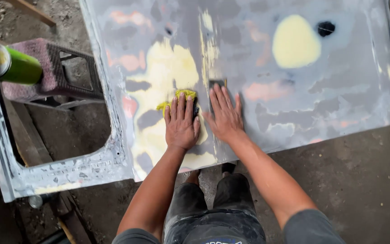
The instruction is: The person wets a sanding block and a yellow cloth in a bucket, then proceeds to wet-sand a large car door panel. They use the sanding block to smooth the surface and the cloth to wipe away residue, working across the door's surface.
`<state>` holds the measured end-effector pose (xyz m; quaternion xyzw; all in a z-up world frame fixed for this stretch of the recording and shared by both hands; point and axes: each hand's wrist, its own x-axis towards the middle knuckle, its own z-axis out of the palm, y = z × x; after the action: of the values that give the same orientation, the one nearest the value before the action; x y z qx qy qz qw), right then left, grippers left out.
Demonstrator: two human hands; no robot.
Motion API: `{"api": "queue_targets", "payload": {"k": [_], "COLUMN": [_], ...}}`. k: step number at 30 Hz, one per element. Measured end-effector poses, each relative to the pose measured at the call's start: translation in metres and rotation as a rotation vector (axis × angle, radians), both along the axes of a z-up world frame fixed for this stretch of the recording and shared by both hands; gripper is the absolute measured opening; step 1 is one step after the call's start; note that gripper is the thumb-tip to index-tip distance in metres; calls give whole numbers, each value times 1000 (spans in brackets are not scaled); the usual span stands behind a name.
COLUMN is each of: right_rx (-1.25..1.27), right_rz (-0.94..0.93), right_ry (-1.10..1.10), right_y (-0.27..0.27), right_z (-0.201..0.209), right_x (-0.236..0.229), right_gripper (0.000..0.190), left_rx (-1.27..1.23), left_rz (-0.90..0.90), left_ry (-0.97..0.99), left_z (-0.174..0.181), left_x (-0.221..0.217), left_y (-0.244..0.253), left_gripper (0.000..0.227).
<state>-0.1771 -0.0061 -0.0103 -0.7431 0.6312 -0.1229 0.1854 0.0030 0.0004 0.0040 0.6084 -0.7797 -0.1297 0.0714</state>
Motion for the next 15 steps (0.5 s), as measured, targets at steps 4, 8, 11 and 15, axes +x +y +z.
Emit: {"api": "queue_targets", "payload": {"k": [4, 8, 11, 15], "right_rx": [62, 61, -8, 24], "right_rz": [108, 135, 118, 50], "right_ry": [40, -6, -26, -46], "right_y": [69, 64, 9, -5], "right_z": [10, 0, -3, 11], "right_x": [-19, -21, -9, -3], "right_gripper": [78, 79, 78, 77], "left_rx": [-37, -4, 5, -15], "left_rz": [50, 106, 132, 139], "left_ry": [-4, -3, -31, -62], "left_z": [-4, -2, 1, 3], "left_x": [2, 1, 0, -1], "left_y": [22, 55, 56, 56], "left_gripper": [74, 76, 76, 76]}}
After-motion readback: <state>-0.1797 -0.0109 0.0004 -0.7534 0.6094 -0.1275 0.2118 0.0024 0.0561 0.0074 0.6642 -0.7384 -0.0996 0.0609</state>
